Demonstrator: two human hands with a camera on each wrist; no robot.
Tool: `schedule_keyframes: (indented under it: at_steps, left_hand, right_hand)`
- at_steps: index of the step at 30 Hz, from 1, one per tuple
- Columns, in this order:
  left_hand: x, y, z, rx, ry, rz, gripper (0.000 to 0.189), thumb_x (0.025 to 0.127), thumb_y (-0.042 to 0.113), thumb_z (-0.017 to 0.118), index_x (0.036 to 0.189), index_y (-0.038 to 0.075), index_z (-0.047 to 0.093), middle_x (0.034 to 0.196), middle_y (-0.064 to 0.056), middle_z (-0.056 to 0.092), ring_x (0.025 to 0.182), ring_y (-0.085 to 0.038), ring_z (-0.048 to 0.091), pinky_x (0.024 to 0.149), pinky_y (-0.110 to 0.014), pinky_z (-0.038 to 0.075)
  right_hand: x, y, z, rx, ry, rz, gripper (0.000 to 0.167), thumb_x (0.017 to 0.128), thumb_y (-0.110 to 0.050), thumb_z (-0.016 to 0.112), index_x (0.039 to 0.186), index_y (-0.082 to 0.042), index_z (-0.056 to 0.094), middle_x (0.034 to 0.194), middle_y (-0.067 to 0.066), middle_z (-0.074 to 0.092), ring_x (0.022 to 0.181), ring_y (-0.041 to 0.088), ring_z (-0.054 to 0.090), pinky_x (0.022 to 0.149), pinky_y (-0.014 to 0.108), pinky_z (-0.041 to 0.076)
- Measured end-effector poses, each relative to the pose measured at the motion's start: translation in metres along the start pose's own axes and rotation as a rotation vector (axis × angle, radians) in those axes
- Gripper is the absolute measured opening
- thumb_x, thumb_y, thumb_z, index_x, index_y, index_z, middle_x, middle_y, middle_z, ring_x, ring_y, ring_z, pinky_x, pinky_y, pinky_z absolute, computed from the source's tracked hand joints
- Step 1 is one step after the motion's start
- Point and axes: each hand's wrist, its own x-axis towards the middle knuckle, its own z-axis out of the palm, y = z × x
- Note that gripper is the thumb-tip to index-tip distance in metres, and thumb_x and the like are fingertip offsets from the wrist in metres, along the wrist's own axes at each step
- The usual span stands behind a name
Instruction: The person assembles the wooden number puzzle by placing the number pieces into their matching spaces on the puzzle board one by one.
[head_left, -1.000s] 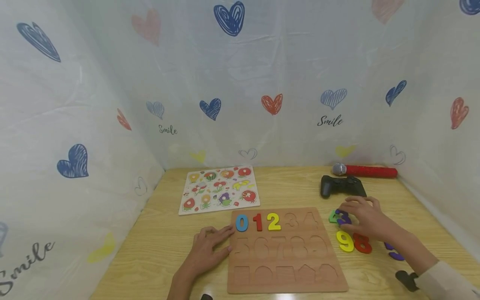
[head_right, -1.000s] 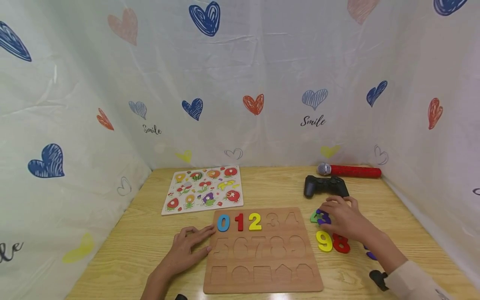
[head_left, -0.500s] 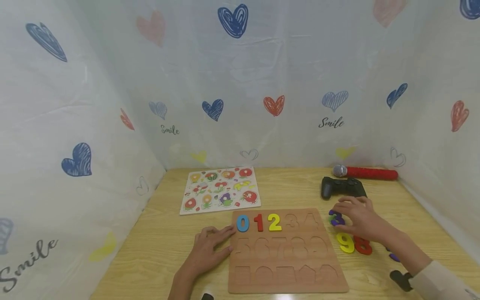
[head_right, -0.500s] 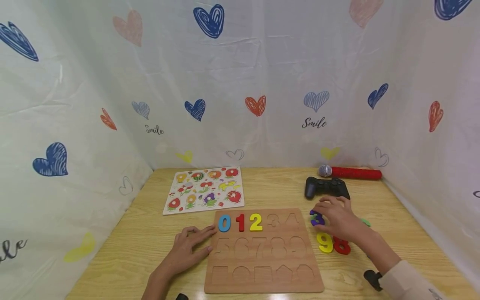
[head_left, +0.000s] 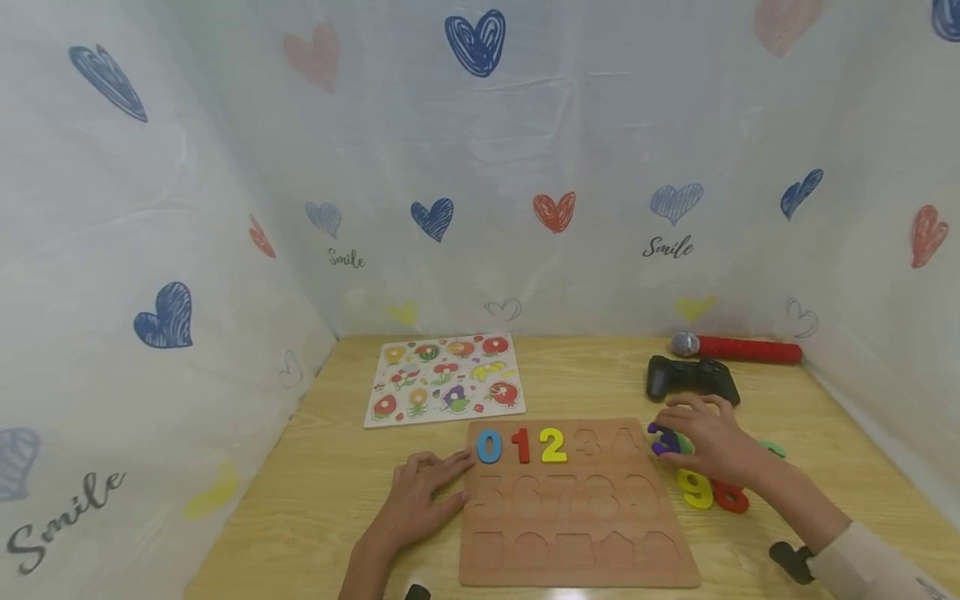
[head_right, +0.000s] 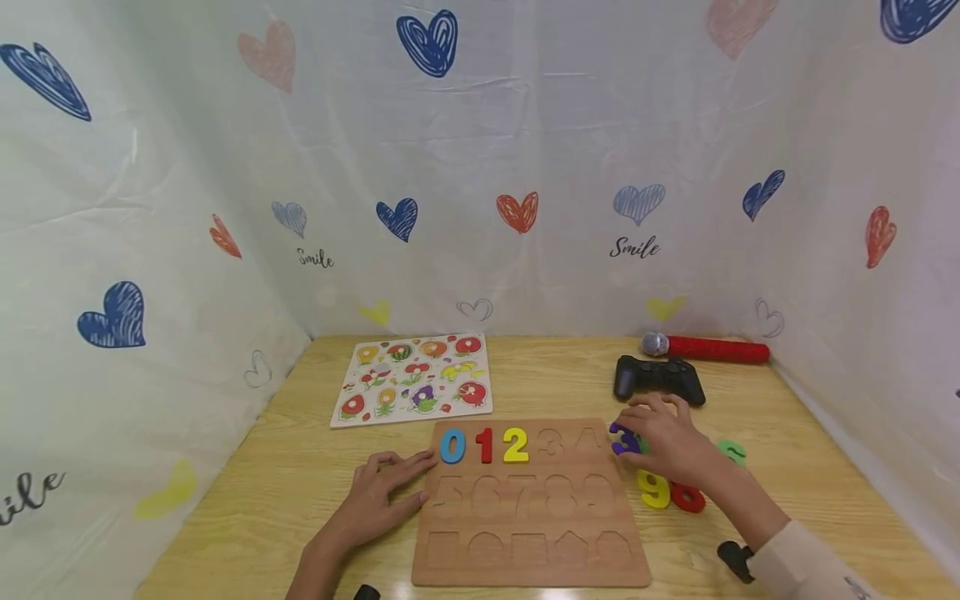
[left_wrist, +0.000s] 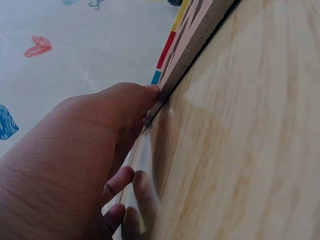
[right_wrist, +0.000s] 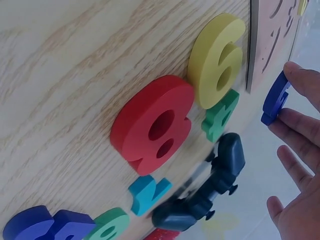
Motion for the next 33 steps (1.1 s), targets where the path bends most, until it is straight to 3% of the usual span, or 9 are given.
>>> schedule_keyframes:
  at_steps: [13,25,33]
  left_hand:
    - [0.0,0.0,0.001,0.003,0.012,0.001,0.048,0.097,0.047,0.061,0.142,0.034,0.058,0.15,0.014,0.048,0.119,-0.019,0.039,0.09,-0.049,0.03]
    - [0.0,0.002,0.0,-0.008,0.024,0.012,0.047,0.097,0.046,0.061,0.142,0.034,0.058,0.149,0.013,0.05,0.117,-0.018,0.039,0.087,-0.048,0.03]
    - [0.0,0.001,0.0,-0.01,0.012,0.005,0.048,0.097,0.047,0.061,0.142,0.034,0.057,0.15,0.015,0.048,0.118,-0.018,0.038,0.09,-0.049,0.029]
  right_hand:
    - [0.011,-0.013,0.001,-0.012,-0.016,-0.035,0.047,0.078,-0.036,0.085,0.116,-0.01,0.073,0.113,0.004,0.07,0.119,0.037,0.051,0.097,0.066,0.025]
    - [0.019,-0.022,0.008,-0.003,0.014,-0.096,0.049,0.077,-0.034,0.086,0.116,-0.008,0.073,0.114,0.006,0.069,0.119,0.036,0.051,0.094,0.065,0.026]
    - [0.026,-0.028,0.011,0.024,-0.004,-0.09,0.049,0.077,-0.032,0.086,0.118,-0.007,0.072,0.116,0.006,0.069,0.12,0.035,0.05,0.096,0.064,0.023]
